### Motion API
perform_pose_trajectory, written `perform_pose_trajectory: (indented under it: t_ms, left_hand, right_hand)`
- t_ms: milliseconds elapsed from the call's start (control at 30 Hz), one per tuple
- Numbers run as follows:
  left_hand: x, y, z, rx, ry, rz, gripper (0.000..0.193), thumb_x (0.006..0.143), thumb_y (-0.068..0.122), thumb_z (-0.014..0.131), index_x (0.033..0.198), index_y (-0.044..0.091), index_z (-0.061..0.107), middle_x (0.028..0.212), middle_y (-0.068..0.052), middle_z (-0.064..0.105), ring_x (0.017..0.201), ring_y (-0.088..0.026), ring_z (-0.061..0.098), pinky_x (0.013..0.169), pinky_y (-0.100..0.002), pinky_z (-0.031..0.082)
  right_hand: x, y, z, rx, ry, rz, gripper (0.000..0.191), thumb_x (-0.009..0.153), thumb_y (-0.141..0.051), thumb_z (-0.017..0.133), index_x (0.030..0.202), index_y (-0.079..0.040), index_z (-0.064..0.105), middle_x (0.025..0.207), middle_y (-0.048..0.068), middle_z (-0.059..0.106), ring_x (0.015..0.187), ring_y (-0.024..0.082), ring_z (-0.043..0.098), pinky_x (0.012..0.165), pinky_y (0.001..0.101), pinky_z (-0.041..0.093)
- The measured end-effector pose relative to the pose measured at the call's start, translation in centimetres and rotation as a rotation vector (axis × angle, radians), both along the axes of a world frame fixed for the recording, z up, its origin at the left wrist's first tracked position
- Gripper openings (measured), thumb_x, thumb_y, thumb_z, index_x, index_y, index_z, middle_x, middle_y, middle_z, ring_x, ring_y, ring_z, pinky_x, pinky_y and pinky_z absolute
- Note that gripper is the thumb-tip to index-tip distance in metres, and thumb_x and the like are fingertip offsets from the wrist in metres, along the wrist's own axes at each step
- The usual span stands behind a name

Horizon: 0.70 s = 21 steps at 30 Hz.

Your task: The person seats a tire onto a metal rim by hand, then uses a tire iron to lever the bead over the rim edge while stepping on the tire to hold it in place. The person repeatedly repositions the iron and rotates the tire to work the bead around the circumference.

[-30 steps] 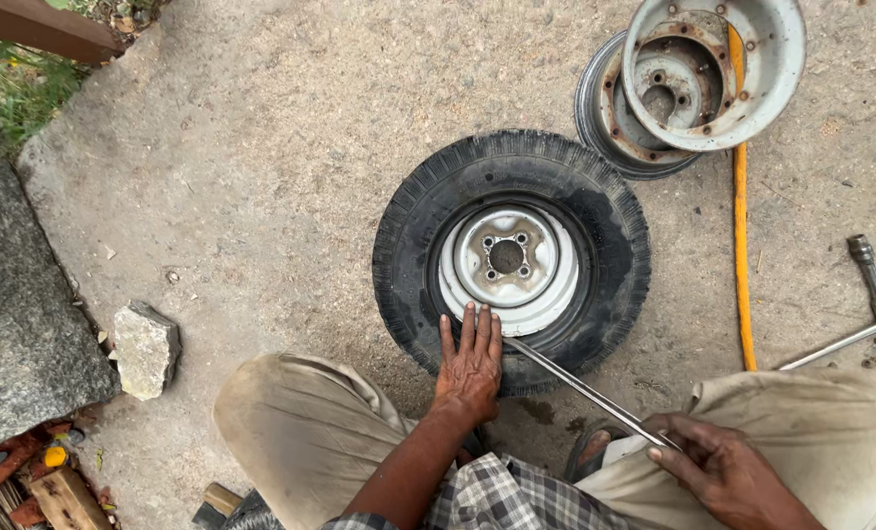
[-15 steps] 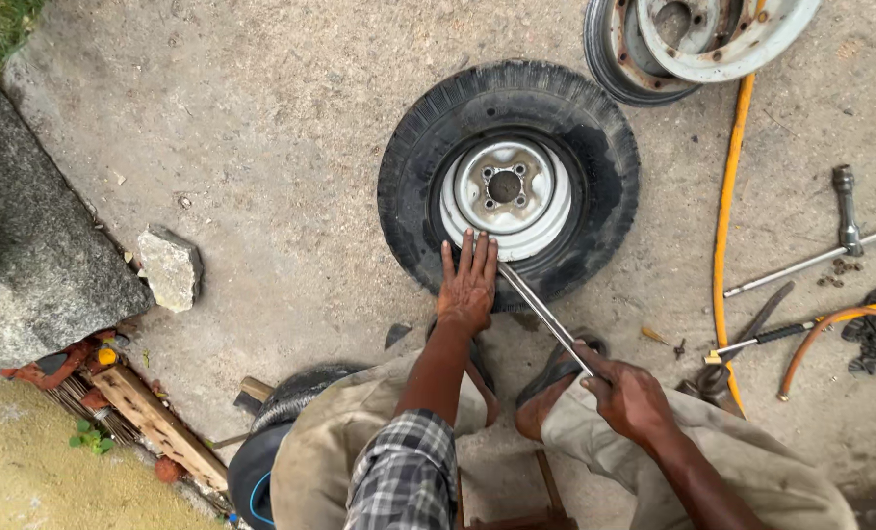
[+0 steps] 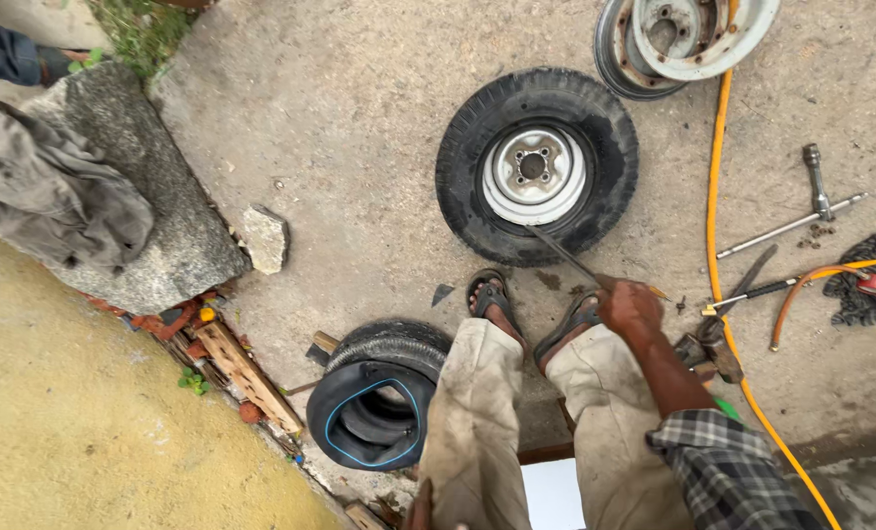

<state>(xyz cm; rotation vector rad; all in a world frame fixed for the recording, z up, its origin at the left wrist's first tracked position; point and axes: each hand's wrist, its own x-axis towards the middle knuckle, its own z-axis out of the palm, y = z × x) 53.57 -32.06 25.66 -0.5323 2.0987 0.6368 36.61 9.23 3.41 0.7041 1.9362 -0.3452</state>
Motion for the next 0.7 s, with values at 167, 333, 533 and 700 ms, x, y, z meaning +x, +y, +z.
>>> perform_pose_trajectory:
  t_ms: [167,333,533,700]
  left_hand:
    - [10.7,3.3,-2.2,-0.164,0.072,0.199,0.118,0.061,0.073,0.078,0.153,0.011,0.036,0.121,-0.027,0.058,0.109,-0.045,0.065,0.095,-0.051,0.055]
    - [14.3,6.6,-2.5,-0.216,-0.121,0.086,0.136,0.047,0.086,0.078,0.159,0.022,0.033,0.131,-0.025,0.054,0.106,-0.042,0.065,0.096,-0.051,0.055]
    - [9.7,10.3,-0.5,-0.3,0.091,-0.163,0.102,0.062,0.083,0.068,0.15,0.033,0.053,0.14,-0.02,0.052,0.106,-0.041,0.062,0.096,-0.051,0.054]
    - [-0.3,8.1,2.4,-0.225,0.244,-0.093,0.094,0.063,0.067,0.076,0.142,0.02,0.054,0.138,-0.022,0.054,0.114,-0.043,0.06,0.1,-0.052,0.05]
  right_hand:
    - [-0.8,2.4,-0.3,0.062,-0.037,0.089,0.036,0.096,-0.046,0.068,0.117,-0.017,0.077,0.107,0.015,0.078,0.097,0.03,0.075,0.082,0.0458,0.061]
    - [-0.7,-1.1,2.6,-0.138,0.315,0.105,0.033,0.092,-0.035,0.062,0.12,-0.023,0.073,0.105,0.018,0.074,0.1,0.041,0.069,0.088,0.051,0.055]
    - [-2.5,-1.9,2.1,-0.2,0.384,0.248,0.026,0.091,-0.033,0.061,0.11,-0.021,0.073,0.104,0.016,0.075,0.1,0.04,0.069,0.088,0.0505,0.056]
    - [-2.5,-1.7,2.0,-0.199,0.506,0.196,0.028,0.085,-0.035,0.064,0.108,-0.026,0.076,0.102,0.016,0.075,0.098,0.04,0.069,0.089,0.0494,0.056]
